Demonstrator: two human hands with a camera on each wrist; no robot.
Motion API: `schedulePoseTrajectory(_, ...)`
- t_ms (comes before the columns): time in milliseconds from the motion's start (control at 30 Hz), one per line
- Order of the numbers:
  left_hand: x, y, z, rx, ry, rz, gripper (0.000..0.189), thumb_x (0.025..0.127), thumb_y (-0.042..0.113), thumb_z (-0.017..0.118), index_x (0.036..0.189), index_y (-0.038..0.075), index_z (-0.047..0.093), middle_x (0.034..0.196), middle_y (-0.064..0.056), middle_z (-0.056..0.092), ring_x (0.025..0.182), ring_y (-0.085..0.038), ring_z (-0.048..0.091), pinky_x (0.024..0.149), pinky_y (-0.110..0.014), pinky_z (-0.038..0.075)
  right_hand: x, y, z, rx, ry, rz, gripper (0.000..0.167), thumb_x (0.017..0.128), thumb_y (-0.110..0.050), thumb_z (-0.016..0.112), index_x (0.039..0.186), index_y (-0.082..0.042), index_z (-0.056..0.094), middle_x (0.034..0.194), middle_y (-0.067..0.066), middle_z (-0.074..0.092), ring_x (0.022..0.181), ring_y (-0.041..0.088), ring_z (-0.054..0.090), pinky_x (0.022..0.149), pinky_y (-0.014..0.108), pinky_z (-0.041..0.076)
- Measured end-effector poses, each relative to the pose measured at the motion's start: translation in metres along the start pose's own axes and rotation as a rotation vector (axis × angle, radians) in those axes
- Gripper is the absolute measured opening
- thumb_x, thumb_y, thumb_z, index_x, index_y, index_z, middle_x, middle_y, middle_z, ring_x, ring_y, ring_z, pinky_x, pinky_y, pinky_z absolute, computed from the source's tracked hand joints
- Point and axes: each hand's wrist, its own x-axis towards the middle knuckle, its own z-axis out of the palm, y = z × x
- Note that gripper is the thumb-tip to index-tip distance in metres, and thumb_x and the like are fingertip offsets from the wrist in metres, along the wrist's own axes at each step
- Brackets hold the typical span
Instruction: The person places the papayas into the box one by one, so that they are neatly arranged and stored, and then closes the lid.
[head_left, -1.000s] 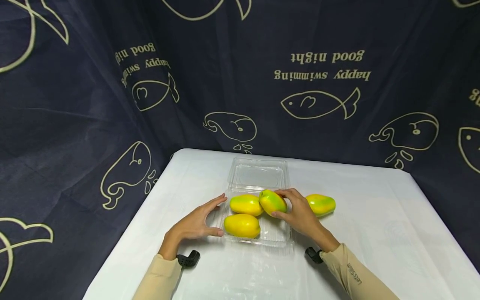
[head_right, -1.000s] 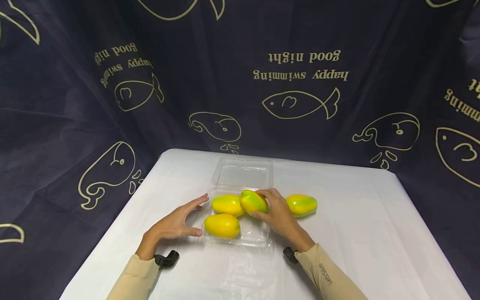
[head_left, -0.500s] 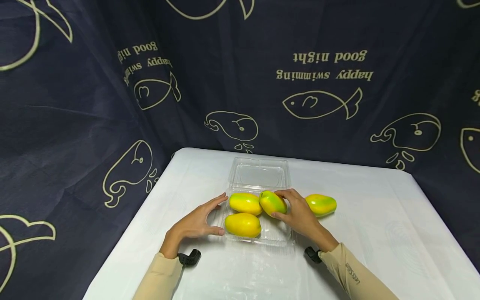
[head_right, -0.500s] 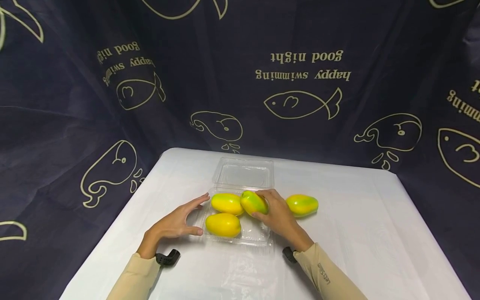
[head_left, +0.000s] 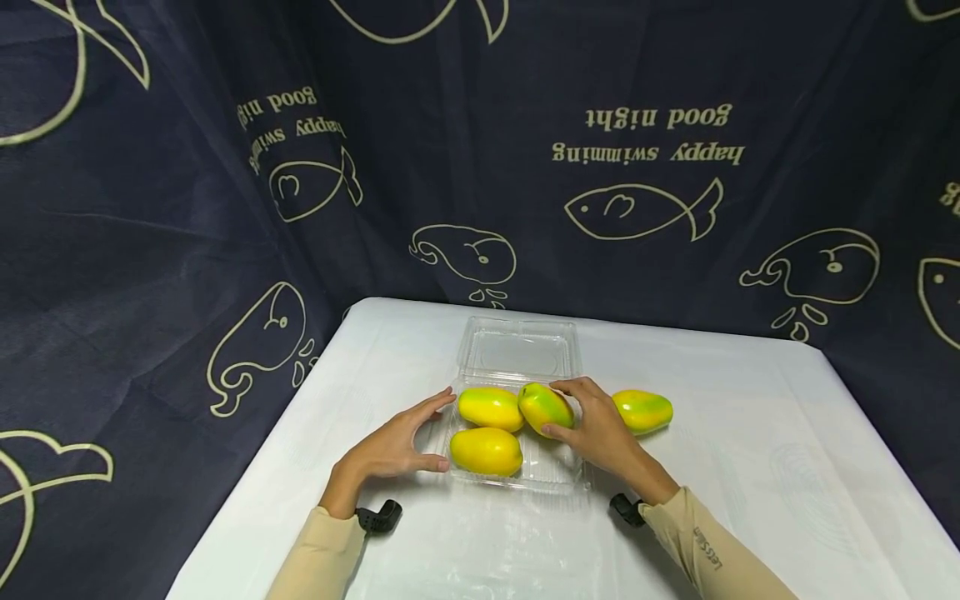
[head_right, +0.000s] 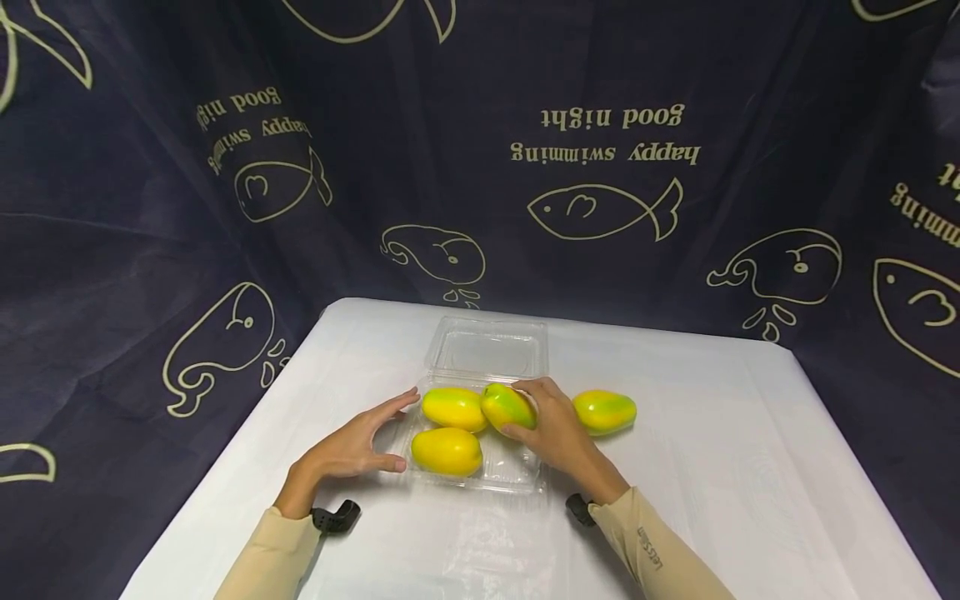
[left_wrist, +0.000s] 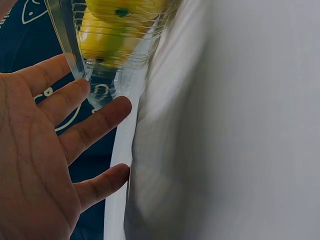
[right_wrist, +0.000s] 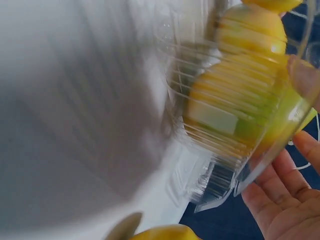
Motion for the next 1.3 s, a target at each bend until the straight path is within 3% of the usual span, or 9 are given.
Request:
schedulePoseTrajectory(467,-0.001,0.0,0.001,-0.017,-0.003,-0.03,0.102,0.076,0.044,0.086,0.159,0.027,0.029,0.167,0.006,0.024,0.14,-0.026,0.049,0.117,-0.054,0.036,-0.002,0.0,-0.012,0.006,0.03,-0.03,0.053,0.077,-0.033,0.088,0.123,-0.014,0.069,0.125,0.005,0.063,0.118,0.03,0.062,0.098,0.049,0.054)
schedulePoseTrajectory(833,-0.001,0.0,0.001,-0.04,-0.009,-0.034,0.101,0.076,0.044,0.086,0.158,0.028,0.03,0.168,0.002,0.023,0.14,-0.028,0.048,0.118,-0.057,0.034,-0.01,0.003,-0.024,0.001,0.038,-0.001,0.049,0.079,-0.035,0.086,0.122,-0.017,0.069,0.125,0.003,0.063,0.118,0.028,0.062,0.097,0.048,0.053)
schedulePoseTrajectory(1300,0.0,0.002,0.0,-0.02,-0.009,-0.018,0.103,0.076,0.045,0.086,0.159,0.024,0.029,0.168,0.0,0.023,0.139,-0.028,0.049,0.117,-0.058,0.035,-0.019,0.016,-0.052,-0.036,0.119,0.034,0.052,0.078,-0.033,0.087,0.123,-0.014,0.069,0.125,0.003,0.064,0.116,0.027,0.062,0.096,0.05,0.052)
